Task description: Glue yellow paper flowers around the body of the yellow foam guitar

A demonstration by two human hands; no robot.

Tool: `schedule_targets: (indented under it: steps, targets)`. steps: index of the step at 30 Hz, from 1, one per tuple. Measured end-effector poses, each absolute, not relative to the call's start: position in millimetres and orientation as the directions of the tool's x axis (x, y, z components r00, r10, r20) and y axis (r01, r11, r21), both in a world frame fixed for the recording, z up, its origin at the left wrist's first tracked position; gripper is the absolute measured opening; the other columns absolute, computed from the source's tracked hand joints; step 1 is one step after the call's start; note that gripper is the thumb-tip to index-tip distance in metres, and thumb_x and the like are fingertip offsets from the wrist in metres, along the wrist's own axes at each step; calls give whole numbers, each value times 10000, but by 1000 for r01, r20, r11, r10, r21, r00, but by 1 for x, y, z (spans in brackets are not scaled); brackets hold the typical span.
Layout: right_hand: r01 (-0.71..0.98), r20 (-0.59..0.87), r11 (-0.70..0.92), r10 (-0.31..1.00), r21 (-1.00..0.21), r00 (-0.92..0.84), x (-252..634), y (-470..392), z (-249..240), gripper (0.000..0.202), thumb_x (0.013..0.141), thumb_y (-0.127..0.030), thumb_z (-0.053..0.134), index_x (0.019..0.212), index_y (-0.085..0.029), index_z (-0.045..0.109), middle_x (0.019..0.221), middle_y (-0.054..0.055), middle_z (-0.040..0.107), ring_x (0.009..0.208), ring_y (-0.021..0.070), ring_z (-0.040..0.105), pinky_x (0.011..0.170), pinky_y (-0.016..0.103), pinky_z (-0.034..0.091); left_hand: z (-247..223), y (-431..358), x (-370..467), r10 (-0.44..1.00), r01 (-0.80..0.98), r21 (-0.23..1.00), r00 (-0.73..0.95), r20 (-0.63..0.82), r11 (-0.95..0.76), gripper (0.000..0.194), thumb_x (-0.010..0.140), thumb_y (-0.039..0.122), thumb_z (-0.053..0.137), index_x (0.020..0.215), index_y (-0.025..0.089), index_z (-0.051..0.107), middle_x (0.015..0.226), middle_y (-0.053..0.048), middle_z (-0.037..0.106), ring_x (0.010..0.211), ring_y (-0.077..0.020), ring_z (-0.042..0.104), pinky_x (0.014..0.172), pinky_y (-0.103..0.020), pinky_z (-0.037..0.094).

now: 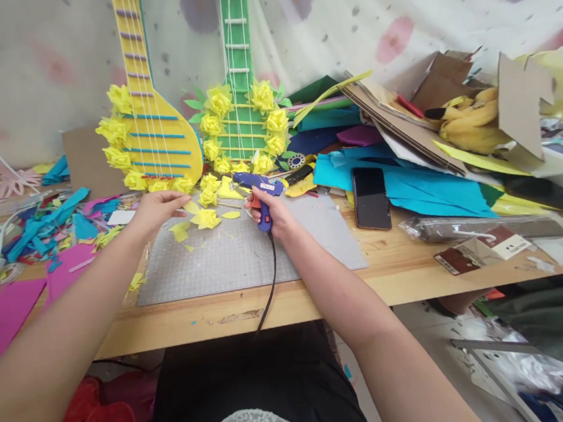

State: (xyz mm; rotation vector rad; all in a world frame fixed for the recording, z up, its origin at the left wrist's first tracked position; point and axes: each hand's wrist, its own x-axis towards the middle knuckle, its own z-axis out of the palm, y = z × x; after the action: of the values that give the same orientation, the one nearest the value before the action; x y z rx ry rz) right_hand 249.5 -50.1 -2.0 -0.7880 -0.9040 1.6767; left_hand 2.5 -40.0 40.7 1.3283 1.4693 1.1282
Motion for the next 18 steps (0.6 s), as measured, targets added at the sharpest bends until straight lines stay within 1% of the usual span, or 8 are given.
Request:
schedule_targets:
  steps: [5, 7, 11, 15, 18]
  targets:
    - [-496, -79, -203, 963, -844, -259, 249, -51, 0, 352, 702, -499, 690, 693, -174, 554, 613, -25, 599, 405, 29, 353, 384, 189, 279, 40, -38, 13, 974, 104, 983, -185, -132, 153, 199, 540, 193, 771, 697, 150, 657, 744, -31, 646, 643, -113, 589, 614, -269, 523]
    - [-498, -82, -206, 962, -842, -260, 249, -51, 0, 349, 699, -495, 691, 691, -173, 556, 610, -27, 594, 405, 29, 353, 384, 191, 278, 41, -38, 18, 954, 73, 979, -247, -169, 193, 211, 538, 163, 757, 702, 161, 624, 728, -19, 634, 631, -109, 584, 585, -254, 492]
    - [-486, -84, -200, 964, -850, -250, 249, -52, 0, 352, 708, -502, 683, 695, -177, 549, 615, -27, 596, 407, 32, 355, 386, 195, 281, 39, -38, 27, 909, 86, 965, -364, -201, 247, 197, 553, 186, 737, 660, 175, 572, 669, -11, 611, 637, -125, 580, 546, -245, 431]
    - [-478, -79, -186, 969, -859, -236, 248, -51, 0, 365, 708, -517, 683, 697, -181, 543, 616, -25, 603, 407, 34, 354, 385, 195, 286, 33, -38, 33, 889, 151, 954, -424, -173, 257, 182, 527, 201, 720, 603, 181, 557, 635, -6, 604, 650, -145, 578, 597, -278, 446]
    - [-474, -80, -185, 969, -861, -233, 248, -51, 1, 360, 711, -515, 681, 693, -182, 545, 615, -24, 605, 410, 37, 357, 385, 195, 289, 30, -39, 36, 874, 189, 944, -458, -160, 272, 207, 501, 198, 722, 607, 185, 544, 646, 9, 600, 659, -141, 573, 642, -283, 451]
